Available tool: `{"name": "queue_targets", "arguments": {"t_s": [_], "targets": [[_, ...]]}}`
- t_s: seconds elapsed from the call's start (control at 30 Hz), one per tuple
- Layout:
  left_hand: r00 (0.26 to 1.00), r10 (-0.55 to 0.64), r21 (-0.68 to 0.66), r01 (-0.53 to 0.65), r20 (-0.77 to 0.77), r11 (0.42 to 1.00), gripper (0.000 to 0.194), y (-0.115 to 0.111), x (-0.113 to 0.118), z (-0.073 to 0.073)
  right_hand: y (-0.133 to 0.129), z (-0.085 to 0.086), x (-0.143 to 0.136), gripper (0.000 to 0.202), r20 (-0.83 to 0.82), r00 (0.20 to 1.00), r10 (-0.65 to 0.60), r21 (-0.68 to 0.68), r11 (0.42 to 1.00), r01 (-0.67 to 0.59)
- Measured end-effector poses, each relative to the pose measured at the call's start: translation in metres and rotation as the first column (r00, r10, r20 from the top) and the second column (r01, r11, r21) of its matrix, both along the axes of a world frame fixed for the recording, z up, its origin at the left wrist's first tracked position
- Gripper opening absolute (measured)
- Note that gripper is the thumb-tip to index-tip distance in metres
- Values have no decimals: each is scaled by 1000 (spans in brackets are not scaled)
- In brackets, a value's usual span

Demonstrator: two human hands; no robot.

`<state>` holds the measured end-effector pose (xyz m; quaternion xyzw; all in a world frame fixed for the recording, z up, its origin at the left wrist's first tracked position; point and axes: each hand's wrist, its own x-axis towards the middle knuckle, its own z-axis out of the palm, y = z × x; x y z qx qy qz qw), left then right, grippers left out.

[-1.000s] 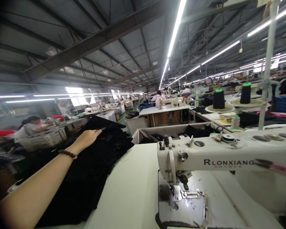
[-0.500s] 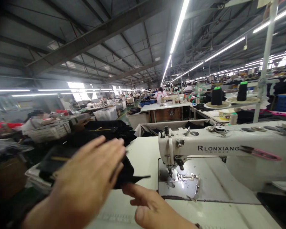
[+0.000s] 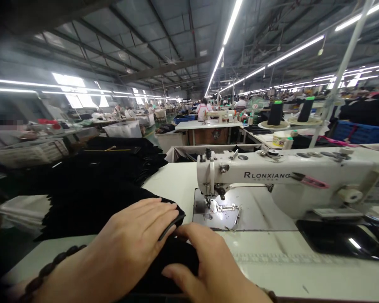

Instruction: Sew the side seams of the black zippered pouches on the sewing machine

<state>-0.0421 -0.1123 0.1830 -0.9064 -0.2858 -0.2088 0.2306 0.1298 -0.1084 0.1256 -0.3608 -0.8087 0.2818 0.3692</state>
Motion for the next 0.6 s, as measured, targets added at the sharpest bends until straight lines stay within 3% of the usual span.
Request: {"name": "queue_targets", "arguments": {"t_s": [0.13, 0.23, 0.3, 0.4, 0.5, 0.6], "targets": [[998, -58, -74, 57, -14, 996, 26, -4, 15, 0, -2, 19, -9, 18, -90, 979, 184, -281, 938, -202], [996, -87, -213, 83, -14, 974, 22, -7, 21, 3, -2, 20, -10, 16, -148, 950, 274, -299, 904, -307], [996, -76, -284, 84, 38, 955, 23, -7, 16, 6, -1, 13, -3, 23, -184, 958, 220, -308, 913, -269], [996, 26, -324, 1, 79, 946, 48, -2, -10, 11, -3, -6, 20, 29, -218, 970, 105, -412, 892, -189], [990, 141, -409, -134, -14, 903, 68, 4, -42, 11, -9, -25, 50, 34, -255, 966, 30, -451, 880, -147], [989, 128, -529, -149, -77, 835, 73, 8, -61, 6, -21, -38, 71, 33, -196, 980, -42, -472, 880, -57]]}}
